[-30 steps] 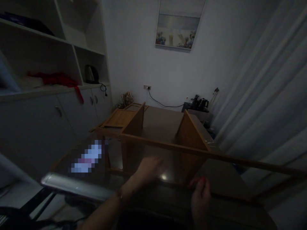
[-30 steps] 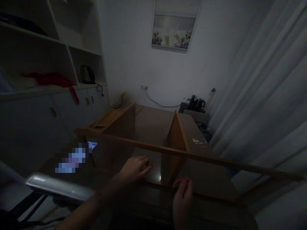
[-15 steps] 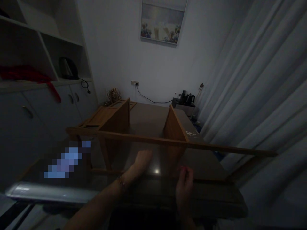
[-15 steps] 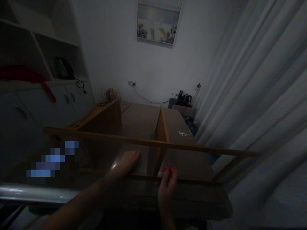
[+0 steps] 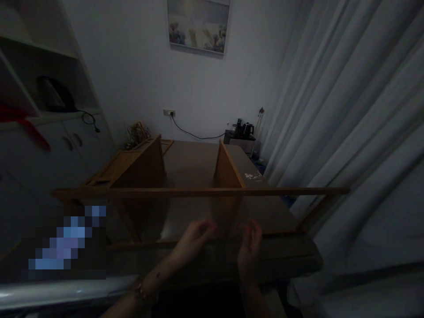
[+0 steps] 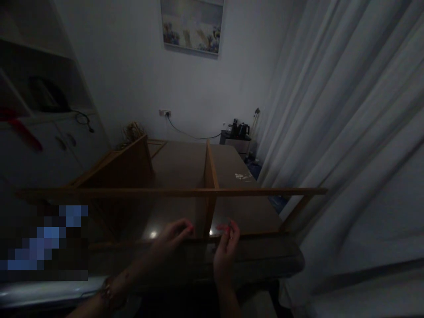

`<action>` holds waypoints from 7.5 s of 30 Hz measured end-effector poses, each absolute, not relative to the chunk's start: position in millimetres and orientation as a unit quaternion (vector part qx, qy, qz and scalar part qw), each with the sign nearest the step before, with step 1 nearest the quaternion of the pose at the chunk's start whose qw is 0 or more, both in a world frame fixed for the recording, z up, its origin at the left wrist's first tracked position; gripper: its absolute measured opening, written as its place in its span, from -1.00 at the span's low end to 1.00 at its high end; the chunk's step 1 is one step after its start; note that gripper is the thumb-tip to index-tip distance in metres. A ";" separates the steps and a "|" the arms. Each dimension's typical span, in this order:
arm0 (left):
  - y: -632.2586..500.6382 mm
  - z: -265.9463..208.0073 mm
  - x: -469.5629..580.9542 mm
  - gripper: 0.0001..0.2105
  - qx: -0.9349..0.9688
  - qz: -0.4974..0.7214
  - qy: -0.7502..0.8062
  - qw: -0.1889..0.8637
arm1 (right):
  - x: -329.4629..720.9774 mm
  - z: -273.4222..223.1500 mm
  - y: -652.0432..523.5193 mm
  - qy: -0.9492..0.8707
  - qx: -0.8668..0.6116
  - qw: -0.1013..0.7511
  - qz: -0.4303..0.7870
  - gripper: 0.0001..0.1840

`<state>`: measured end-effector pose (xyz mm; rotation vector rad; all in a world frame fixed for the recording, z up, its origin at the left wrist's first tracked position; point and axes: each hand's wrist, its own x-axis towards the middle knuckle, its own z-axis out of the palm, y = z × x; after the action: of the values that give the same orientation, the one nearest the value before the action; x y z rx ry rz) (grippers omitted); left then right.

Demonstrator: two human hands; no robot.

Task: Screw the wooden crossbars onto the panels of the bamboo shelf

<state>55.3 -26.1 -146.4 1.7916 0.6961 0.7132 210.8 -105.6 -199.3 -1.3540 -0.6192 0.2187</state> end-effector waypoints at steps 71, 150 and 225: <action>0.9 -158.1 83.3 -0.72 0.958 0.087 0.164 0.217 | 216.6 -189.4 -153.8 -0.635 -0.709 0.290 -0.102 -0.49; -4.7 -140.2 87.3 -0.63 0.966 0.088 0.185 0.156 | 210.0 -190.7 -143.3 -0.561 -0.763 0.316 -0.055 -0.44; -5.8 -137.1 88.6 -0.55 0.970 0.080 0.180 0.144 | 202.3 -194.3 -146.0 -0.540 -0.772 0.328 -0.065 -0.54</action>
<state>88.6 -5.8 -137.1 2.7960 0.5186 0.2300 202.3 -146.0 -194.3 -2.0228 -1.4141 -0.1707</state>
